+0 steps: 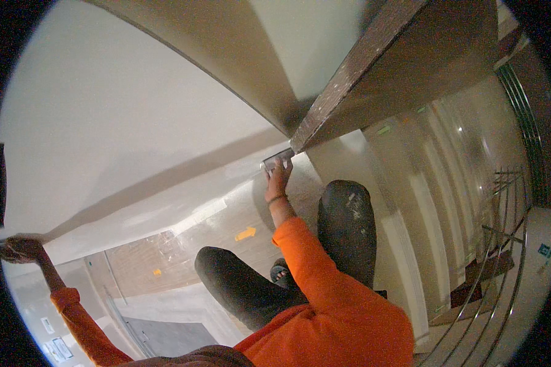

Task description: The person uses a small metal trowel to smooth a white compound along the edge of a wall and ceiling. They repeatedly scrape and rub the tool against the surface while occasionally touching the wall with their left hand to check the texture.

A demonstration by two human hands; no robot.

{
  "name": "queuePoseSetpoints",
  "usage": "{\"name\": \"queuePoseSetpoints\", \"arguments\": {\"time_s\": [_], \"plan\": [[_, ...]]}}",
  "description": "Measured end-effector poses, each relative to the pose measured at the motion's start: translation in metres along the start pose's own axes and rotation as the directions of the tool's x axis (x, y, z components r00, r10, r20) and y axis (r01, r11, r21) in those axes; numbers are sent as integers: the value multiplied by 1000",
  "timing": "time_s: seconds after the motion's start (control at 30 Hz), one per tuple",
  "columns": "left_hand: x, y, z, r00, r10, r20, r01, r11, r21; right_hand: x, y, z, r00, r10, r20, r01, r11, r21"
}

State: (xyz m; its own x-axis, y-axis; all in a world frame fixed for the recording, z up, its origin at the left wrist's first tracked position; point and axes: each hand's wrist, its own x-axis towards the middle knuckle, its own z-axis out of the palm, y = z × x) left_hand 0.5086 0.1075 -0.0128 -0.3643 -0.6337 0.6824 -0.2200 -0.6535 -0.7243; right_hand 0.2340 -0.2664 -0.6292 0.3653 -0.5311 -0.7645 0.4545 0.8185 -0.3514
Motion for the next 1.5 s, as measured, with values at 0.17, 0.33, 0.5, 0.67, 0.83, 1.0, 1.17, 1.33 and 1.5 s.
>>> {"name": "queuePoseSetpoints", "arguments": {"time_s": [0.17,0.33,0.5,0.67,0.83,1.0,1.17,1.33,1.5], "plan": [[26,59,5,994,-110,-11,108,988,-111,-4,12,39,908,-410,-86,413,911,19],[40,53,-14,999,-51,12,52,997,-62,-101,-8,69,790,-596,145,613,762,-207],[33,61,-7,989,-145,12,146,986,-84,-75,-41,58,586,-797,147,780,507,-367],[30,55,-6,988,-155,13,156,984,-88,-55,-24,46,543,-813,209,818,456,-350],[35,64,0,992,-125,-1,125,987,-102,-15,10,-6,573,-743,346,778,360,-516],[33,65,-2,993,-118,7,118,990,-70,-41,34,-59,685,-641,346,715,500,-489],[22,45,-7,984,-171,47,173,984,-30,-53,-12,13,564,-716,411,814,400,-421],[22,57,2,970,-241,33,243,967,-77,-48,-21,27,599,-748,285,790,495,-362],[11,33,4,972,-235,-17,231,962,-143,-57,-23,35,590,-762,266,795,492,-354]]}}
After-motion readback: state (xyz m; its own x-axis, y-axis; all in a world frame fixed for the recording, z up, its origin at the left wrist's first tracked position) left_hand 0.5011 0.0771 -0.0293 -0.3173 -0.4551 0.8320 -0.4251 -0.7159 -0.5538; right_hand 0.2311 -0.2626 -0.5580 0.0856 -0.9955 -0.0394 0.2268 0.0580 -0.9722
